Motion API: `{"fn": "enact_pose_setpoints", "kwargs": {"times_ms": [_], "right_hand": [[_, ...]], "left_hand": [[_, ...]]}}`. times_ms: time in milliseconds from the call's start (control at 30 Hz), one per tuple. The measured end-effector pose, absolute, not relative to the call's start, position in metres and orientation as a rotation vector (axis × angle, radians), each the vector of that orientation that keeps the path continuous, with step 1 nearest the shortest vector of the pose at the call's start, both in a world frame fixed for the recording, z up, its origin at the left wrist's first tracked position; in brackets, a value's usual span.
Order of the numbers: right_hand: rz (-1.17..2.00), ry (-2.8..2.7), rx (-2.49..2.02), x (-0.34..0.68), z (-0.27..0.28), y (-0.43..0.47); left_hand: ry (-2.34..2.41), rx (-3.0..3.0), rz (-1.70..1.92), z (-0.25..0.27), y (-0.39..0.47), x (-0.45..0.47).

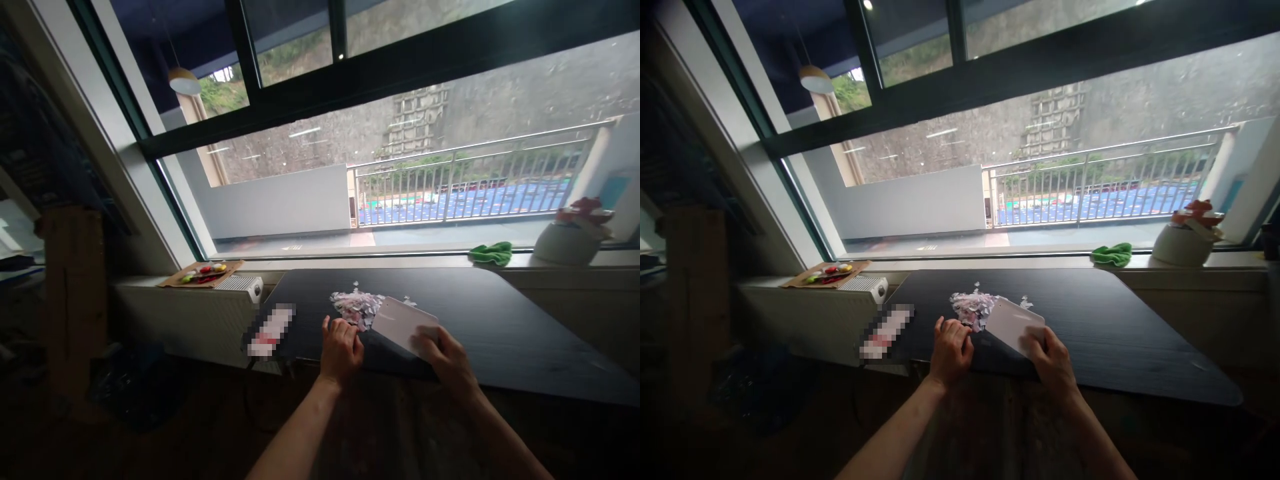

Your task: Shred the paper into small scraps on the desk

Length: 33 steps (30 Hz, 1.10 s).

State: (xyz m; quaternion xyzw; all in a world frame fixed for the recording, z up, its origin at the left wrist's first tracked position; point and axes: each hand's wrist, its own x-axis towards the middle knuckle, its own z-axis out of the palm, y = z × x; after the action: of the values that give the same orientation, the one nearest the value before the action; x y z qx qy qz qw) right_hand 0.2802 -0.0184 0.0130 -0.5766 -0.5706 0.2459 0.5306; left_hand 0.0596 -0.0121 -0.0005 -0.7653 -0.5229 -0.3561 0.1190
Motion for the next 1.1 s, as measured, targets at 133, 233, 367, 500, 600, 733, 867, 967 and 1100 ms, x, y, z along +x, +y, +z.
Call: {"fn": "enact_pose_setpoints", "kwargs": {"times_ms": [133,233,367,500,600,733,867,967,1100], "right_hand": [[0.642,-1.342,-1.346,0.284,0.008,-0.013],[0.660,-1.290,-1.308,0.285,0.005,-0.009],[0.688,-1.247,-1.268,0.285,0.003,-0.007],[0.739,-1.200,-1.210,0.282,0.002,-0.003],[0.727,-1.194,-1.200,0.281,0.000,0.001],[0.794,-1.245,-1.209,0.286,-0.003,0.007],[0.846,-1.267,-1.187,0.291,-0.007,0.012],[0.861,-1.281,-1.192,0.291,-0.008,0.012],[0.822,-1.270,-1.220,0.289,-0.006,0.010]], "left_hand": [[-1.506,-2.206,-1.063,-0.004,-0.009,0.059],[-1.483,-2.205,-1.077,-0.005,-0.008,0.059],[-1.456,-2.224,-1.069,-0.005,-0.008,0.059],[-1.452,-2.226,-1.068,-0.007,-0.004,0.058],[-1.461,-2.217,-1.093,-0.010,-0.001,0.057],[-1.479,-2.211,-1.120,-0.012,0.001,0.057],[-1.501,-2.213,-1.121,-0.012,0.001,0.057],[-1.502,-2.213,-1.110,-0.011,0.000,0.058],[-1.520,-2.218,-1.074,-0.010,-0.001,0.058]]}}
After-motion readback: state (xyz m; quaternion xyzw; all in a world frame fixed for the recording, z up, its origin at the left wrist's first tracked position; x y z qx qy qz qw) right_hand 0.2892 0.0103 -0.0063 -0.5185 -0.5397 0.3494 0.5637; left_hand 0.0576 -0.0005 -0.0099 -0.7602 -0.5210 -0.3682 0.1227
